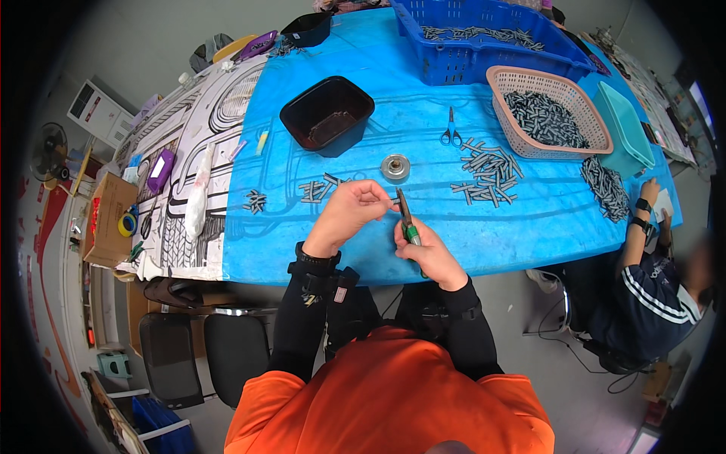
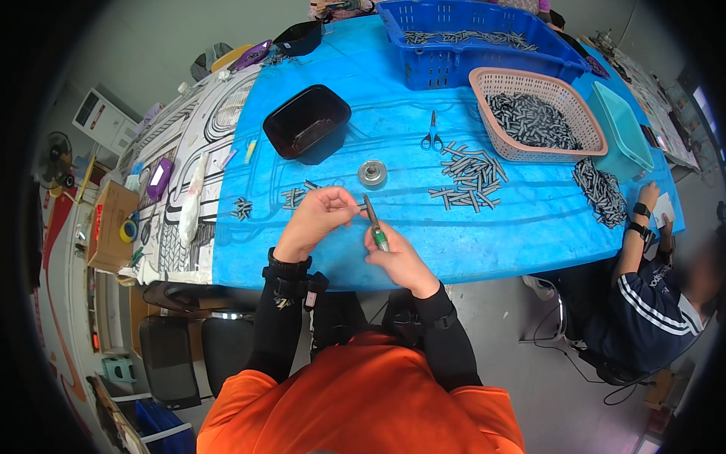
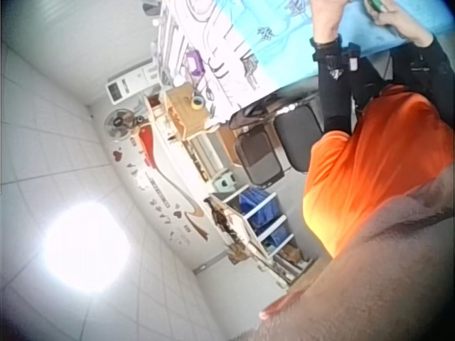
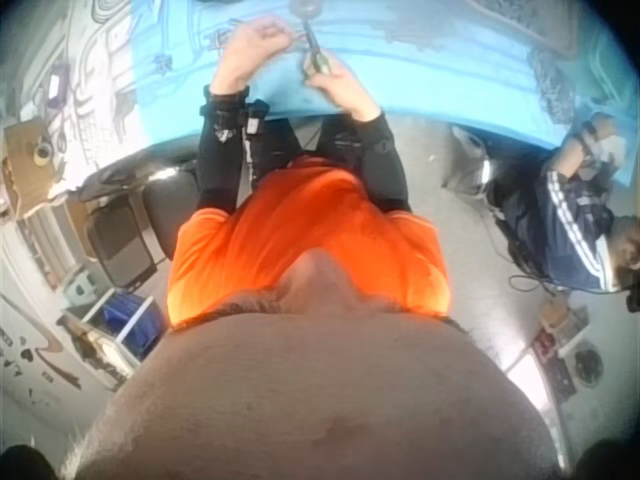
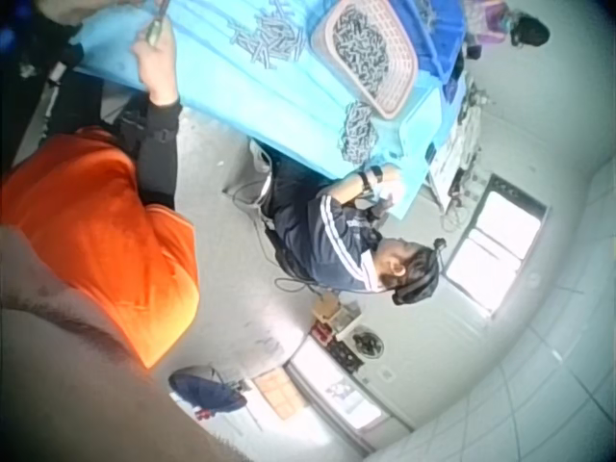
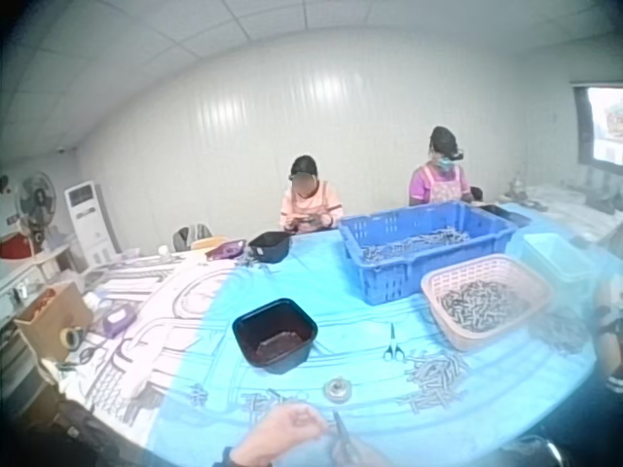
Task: Trimming small grey industrial components using wire cutters at a shared work table.
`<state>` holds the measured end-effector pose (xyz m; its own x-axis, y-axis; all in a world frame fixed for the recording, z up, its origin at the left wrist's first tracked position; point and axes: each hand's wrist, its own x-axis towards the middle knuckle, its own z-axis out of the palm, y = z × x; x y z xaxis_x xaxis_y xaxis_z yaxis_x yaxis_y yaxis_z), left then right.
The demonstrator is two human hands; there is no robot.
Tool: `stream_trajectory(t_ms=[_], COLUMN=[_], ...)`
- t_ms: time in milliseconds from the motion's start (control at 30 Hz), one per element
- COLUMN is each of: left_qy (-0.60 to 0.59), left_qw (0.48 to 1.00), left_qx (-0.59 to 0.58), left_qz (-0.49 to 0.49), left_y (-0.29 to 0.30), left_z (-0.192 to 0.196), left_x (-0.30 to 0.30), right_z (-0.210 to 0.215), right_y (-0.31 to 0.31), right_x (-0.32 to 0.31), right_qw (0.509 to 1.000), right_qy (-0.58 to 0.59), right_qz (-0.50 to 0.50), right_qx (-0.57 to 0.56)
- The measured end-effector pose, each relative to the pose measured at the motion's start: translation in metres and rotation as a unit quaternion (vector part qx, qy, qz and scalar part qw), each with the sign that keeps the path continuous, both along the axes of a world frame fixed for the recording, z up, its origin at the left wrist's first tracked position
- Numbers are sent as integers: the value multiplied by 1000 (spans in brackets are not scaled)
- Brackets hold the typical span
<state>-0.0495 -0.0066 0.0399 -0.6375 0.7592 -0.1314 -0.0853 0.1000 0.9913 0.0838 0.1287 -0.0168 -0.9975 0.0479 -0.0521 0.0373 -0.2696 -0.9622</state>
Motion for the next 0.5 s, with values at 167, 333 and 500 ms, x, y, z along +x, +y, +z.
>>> stream_trajectory(t_ms=[167,333,500], left_qy=[-4,-3,-20], left_qw=[1000,1000,1000], left_qx=[3,9,-13], left_qz=[-5,-4,2], left_y=[1,1,1], left_z=[-1,-4,5], left_x=[1,2,7], right_z=[1,0,-7], right_y=[0,-1,5], right_x=[1,2,1], right_qw=[999,997,997], right_qy=[-32,-35,-37], right_qz=[-3,-23,-5], right_qx=[-3,-65,-63])
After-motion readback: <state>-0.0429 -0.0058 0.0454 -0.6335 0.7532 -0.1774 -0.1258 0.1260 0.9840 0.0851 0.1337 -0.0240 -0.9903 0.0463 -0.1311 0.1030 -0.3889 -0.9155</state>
